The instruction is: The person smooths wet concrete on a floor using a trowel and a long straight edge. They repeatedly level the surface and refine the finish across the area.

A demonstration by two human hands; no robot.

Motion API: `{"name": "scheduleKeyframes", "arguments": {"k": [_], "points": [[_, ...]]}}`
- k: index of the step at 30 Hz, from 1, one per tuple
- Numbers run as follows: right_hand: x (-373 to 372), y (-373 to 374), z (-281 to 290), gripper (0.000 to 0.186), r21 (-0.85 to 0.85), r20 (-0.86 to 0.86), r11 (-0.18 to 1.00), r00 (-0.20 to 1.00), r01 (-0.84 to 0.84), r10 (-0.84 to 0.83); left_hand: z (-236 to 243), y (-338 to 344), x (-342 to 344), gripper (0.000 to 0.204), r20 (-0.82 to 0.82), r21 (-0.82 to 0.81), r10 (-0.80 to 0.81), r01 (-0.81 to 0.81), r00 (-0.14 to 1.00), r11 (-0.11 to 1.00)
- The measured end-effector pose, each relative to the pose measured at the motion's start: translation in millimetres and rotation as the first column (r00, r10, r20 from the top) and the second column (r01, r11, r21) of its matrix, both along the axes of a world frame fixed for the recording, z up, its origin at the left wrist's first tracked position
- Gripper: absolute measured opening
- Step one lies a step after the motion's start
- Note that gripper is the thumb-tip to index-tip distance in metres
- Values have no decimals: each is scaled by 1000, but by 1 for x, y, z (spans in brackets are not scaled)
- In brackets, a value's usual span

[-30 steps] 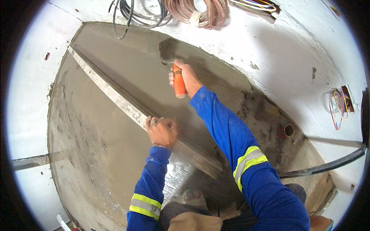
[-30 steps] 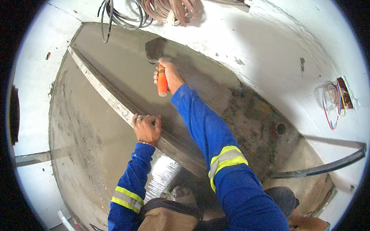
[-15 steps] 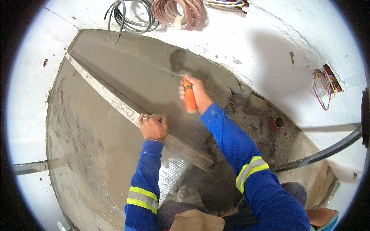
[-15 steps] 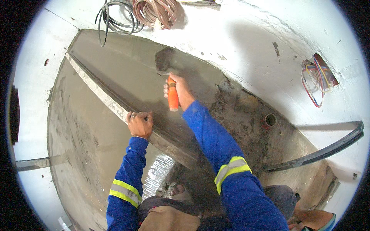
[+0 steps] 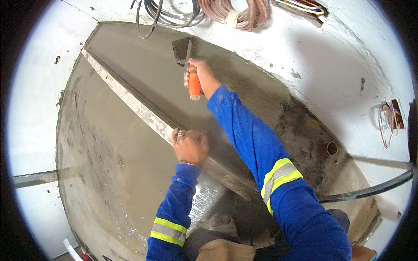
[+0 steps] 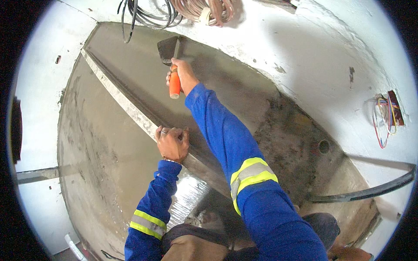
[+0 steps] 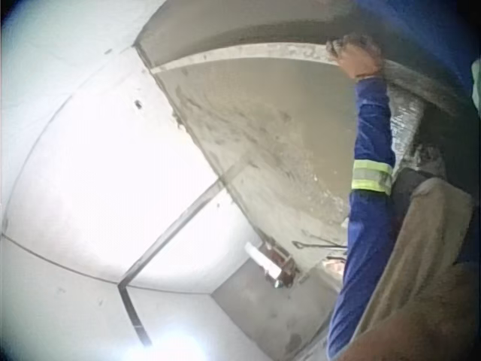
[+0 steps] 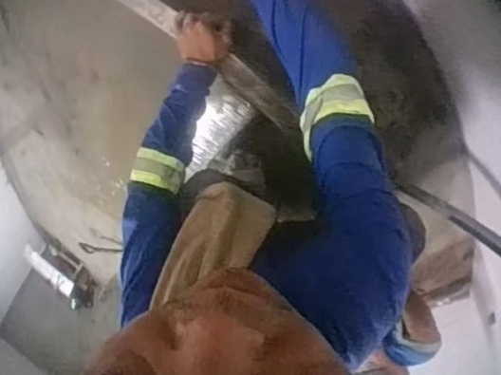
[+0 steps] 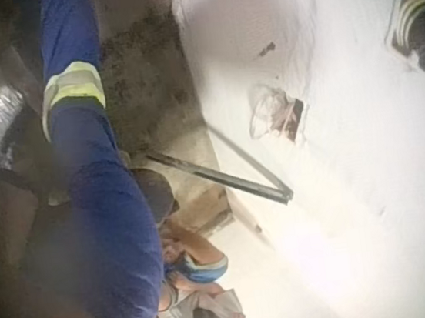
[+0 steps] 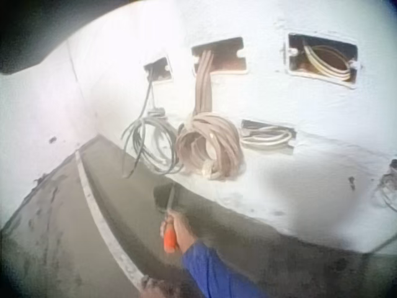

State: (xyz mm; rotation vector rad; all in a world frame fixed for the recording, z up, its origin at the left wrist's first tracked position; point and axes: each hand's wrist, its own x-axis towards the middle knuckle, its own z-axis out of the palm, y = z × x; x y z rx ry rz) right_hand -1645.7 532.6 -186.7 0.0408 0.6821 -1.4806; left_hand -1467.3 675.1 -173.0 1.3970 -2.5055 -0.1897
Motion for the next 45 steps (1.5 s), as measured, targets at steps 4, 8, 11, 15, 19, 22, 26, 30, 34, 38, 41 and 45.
{"name": "scheduleKeyframes", "arguments": {"k": [4,8,11,15,19,22,26,30,34,38,41,45], "points": [[4,-26,-6,29,32,-28,999,1000,-13,14,0,-1,1,29,-4,-10,0,0,1000,1000],[8,-43,-8,29,30,-33,1000,999,-2,3,3,-3,1,29,25,28,-13,13,1000,1000],[5,-53,-9,29,65,-35,998,999,20,-18,1,-3,0,30,-18,9,-24,24,1000,1000],[10,-49,-8,30,69,-56,997,998,41,-37,5,-2,0,30,-31,19,-14,15,999,1000],[4,-44,-6,29,87,-53,995,998,48,-44,4,-2,0,29,-22,-10,-28,28,999,1000],[4,-31,-6,28,73,-40,996,998,60,-57,3,-1,0,28,-15,-7,-22,22,1000,1000],[3,-15,-3,28,65,-22,995,997,71,-70,3,-1,0,28,5,21,-8,7,1000,1000],[2,1,0,27,69,-24,994,996,85,-84,4,1,2,28,11,18,-7,7,1000,1000],[-6,16,0,27,68,-10,994,996,91,-90,6,2,-1,26,8,17,-8,8,1000,1000],[-11,35,-3,27,70,-6,994,996,86,-86,-1,1,0,26,36,-42,-16,18,999,999],[-13,49,-2,28,76,14,994,997,77,-78,-1,1,1,27,48,-22,-16,17,999,1000],[-12,66,4,28,89,9,993,997,81,-82,-6,-1,6,28,70,-48,-1,4,998,999]]}}
